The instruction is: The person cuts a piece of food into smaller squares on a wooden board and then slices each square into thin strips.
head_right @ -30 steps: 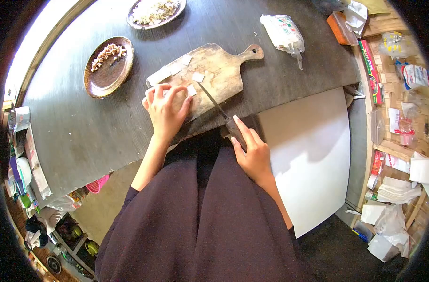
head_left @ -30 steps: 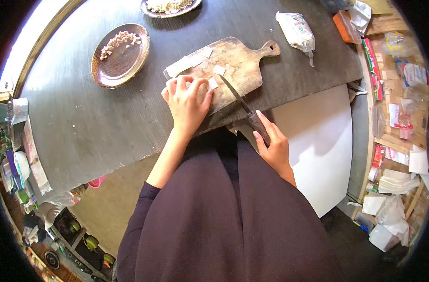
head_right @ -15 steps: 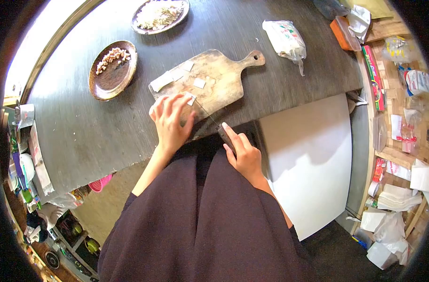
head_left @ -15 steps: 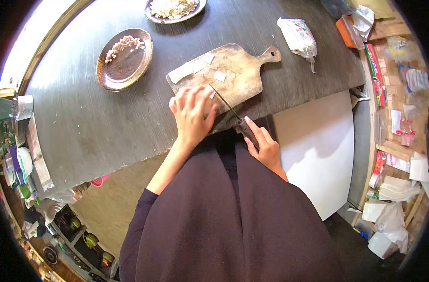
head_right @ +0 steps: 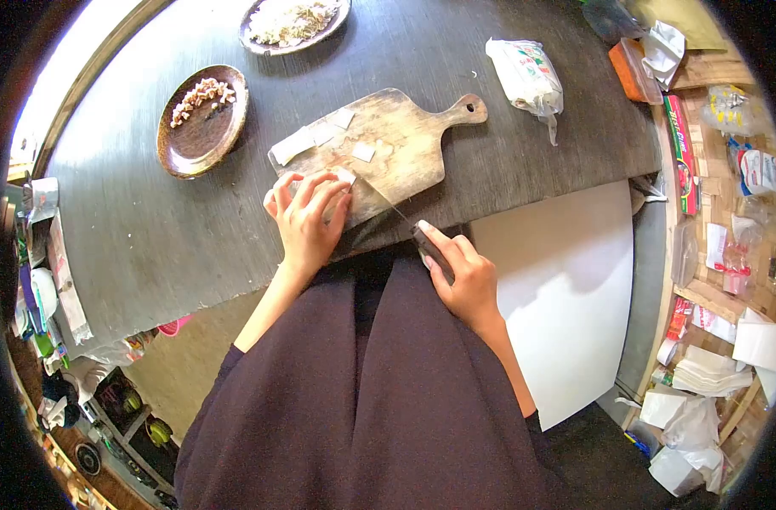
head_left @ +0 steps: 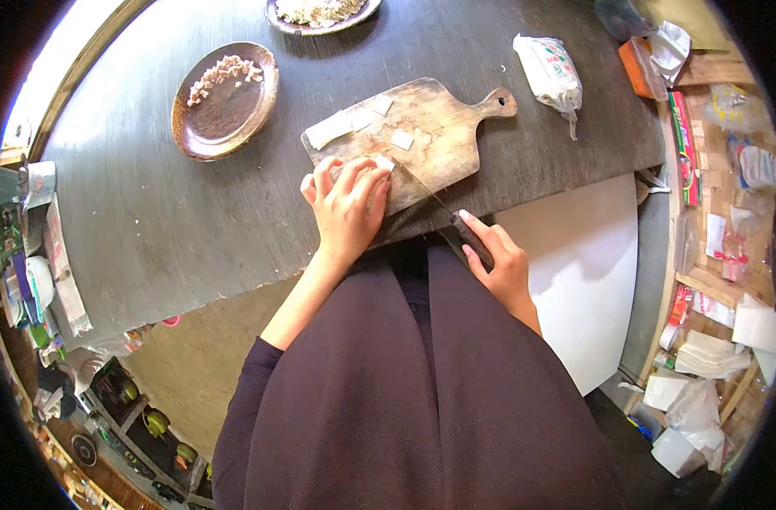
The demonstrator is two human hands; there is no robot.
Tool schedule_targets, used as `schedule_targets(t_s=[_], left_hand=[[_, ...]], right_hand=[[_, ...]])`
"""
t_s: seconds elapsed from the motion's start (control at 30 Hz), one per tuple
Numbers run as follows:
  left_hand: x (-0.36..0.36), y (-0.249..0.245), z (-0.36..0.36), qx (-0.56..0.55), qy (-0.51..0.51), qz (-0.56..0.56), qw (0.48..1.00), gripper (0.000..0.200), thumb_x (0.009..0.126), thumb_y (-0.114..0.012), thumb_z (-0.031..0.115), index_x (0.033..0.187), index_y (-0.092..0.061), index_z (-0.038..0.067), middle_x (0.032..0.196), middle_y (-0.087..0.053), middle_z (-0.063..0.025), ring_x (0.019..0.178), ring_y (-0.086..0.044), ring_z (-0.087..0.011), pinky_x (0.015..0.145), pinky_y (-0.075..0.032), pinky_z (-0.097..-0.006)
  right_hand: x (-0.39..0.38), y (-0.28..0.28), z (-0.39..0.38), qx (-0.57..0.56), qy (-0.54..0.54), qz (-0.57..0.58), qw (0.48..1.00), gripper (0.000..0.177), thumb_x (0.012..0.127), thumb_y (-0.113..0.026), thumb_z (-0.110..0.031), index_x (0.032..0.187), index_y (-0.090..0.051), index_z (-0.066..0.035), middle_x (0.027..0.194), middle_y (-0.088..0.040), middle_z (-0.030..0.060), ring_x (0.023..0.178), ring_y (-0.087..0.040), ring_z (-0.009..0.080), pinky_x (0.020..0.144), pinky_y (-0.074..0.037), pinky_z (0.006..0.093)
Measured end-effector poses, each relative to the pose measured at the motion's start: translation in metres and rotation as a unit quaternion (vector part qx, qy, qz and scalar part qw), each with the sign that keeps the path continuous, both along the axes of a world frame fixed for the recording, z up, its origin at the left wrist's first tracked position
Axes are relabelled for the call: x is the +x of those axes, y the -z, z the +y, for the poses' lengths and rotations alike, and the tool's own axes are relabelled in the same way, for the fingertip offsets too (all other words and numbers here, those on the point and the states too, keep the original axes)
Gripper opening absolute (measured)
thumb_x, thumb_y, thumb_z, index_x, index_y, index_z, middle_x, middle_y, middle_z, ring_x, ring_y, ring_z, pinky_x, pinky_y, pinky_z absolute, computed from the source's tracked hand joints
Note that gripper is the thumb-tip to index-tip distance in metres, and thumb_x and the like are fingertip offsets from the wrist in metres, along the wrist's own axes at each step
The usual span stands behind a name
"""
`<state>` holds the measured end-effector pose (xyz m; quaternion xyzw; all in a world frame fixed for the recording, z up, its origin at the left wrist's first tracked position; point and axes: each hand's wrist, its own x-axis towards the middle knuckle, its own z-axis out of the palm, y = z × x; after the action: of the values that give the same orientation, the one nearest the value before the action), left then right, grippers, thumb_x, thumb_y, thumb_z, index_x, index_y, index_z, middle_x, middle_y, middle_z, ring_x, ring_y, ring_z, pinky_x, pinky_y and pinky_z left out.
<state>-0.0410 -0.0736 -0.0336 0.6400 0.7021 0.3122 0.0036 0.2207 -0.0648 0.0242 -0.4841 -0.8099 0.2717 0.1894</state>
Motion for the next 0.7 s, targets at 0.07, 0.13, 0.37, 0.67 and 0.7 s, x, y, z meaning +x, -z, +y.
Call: schedule_targets(t_s=[0.07, 0.13, 0.37, 0.67, 0.7], left_hand=[[-0.004, 0.003, 0.002, 0.007, 0.002, 0.002, 1.000, 0.026, 0.081, -0.082, 0.021, 0.105, -0.076, 0.024, 0.118, -0.070, 0.0088, 0.123, -0.051, -0.0277, 0.105, -0.029, -0.0443], [-0.007, 0.004, 0.003, 0.012, 0.009, 0.024, 1.000, 0.022, 0.082, -0.080, 0.022, 0.103, -0.076, 0.025, 0.119, -0.069, 0.0091, 0.123, -0.051, -0.0262, 0.105, -0.029, -0.0470], [0.001, 0.001, 0.006, 0.018, 0.003, -0.006, 1.000, 0.017, 0.083, -0.079, 0.023, 0.100, -0.076, 0.024, 0.117, -0.070, 0.0085, 0.123, -0.052, -0.0258, 0.105, -0.029, -0.0465], [0.026, 0.000, 0.007, 0.017, 0.039, -0.003, 0.999, 0.020, 0.083, -0.080, 0.027, 0.103, -0.074, 0.024, 0.116, -0.070, 0.0083, 0.123, -0.052, -0.0264, 0.105, -0.029, -0.0465], [0.028, -0.001, 0.004, 0.007, 0.033, -0.003, 0.999, 0.028, 0.082, -0.082, 0.029, 0.108, -0.073, 0.025, 0.121, -0.067, 0.0063, 0.125, -0.051, -0.0272, 0.106, -0.029, -0.0468]], right_hand=[[0.001, -0.001, -0.001, -0.009, -0.005, 0.002, 1.000, 0.053, 0.089, -0.074, -0.014, 0.140, -0.064, -0.022, 0.092, -0.065, 0.0090, 0.074, -0.067, 0.0313, 0.067, -0.055, 0.0404], [0.003, -0.001, -0.001, -0.021, -0.012, 0.006, 1.000, 0.054, 0.089, -0.074, -0.014, 0.141, -0.063, -0.021, 0.093, -0.065, 0.0093, 0.074, -0.067, 0.0316, 0.067, -0.055, 0.0407], [0.008, 0.000, 0.003, -0.021, -0.019, 0.004, 1.000, 0.052, 0.091, -0.071, -0.012, 0.142, -0.060, -0.020, 0.096, -0.067, 0.0119, 0.079, -0.068, 0.0338, 0.071, -0.055, 0.0426], [0.024, -0.004, 0.013, -0.020, 0.080, 0.034, 0.996, 0.047, 0.093, -0.066, -0.003, 0.139, -0.058, -0.003, 0.133, -0.067, 0.0187, 0.121, -0.065, 0.0360, 0.104, -0.049, 0.0402], [0.024, -0.003, 0.015, 0.007, 0.081, 0.043, 0.996, 0.046, 0.094, -0.066, -0.003, 0.139, -0.058, -0.003, 0.133, -0.067, 0.0185, 0.121, -0.065, 0.0360, 0.104, -0.049, 0.0402]])
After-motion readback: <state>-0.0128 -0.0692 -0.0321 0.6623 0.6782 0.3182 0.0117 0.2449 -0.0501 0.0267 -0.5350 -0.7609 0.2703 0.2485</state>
